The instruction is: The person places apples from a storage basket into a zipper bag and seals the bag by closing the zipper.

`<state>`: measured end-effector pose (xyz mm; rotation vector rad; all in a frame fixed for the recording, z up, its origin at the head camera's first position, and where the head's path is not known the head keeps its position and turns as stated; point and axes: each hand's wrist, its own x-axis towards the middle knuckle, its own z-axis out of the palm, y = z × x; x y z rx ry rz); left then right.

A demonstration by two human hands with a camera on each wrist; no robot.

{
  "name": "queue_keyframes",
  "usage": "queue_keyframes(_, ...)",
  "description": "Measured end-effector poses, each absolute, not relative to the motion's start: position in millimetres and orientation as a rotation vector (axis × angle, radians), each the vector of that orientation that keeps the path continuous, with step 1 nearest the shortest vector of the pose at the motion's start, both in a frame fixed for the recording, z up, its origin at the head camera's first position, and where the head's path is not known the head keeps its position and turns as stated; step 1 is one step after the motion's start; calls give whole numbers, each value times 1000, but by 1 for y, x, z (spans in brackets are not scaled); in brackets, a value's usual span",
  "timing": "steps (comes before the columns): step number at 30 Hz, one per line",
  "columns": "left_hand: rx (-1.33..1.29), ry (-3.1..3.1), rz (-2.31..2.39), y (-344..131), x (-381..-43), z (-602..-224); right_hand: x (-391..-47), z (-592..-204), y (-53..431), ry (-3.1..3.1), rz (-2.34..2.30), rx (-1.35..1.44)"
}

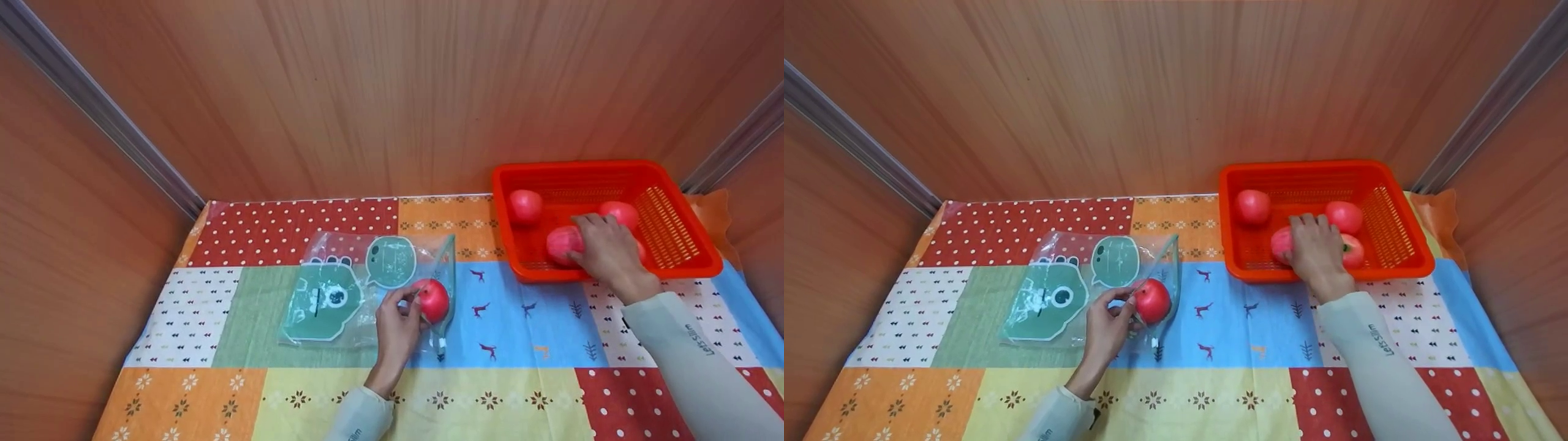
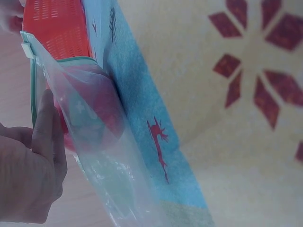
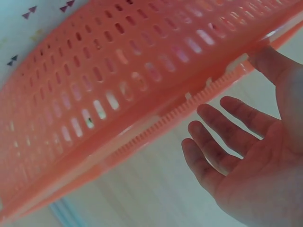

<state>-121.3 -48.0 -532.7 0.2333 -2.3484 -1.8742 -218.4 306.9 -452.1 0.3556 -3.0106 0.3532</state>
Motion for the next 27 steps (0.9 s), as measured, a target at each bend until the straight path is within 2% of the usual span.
queue_keyframes(27, 225, -2343, -1890, -48, -122, -533, -237, -463, 322, -3221, 498, 246)
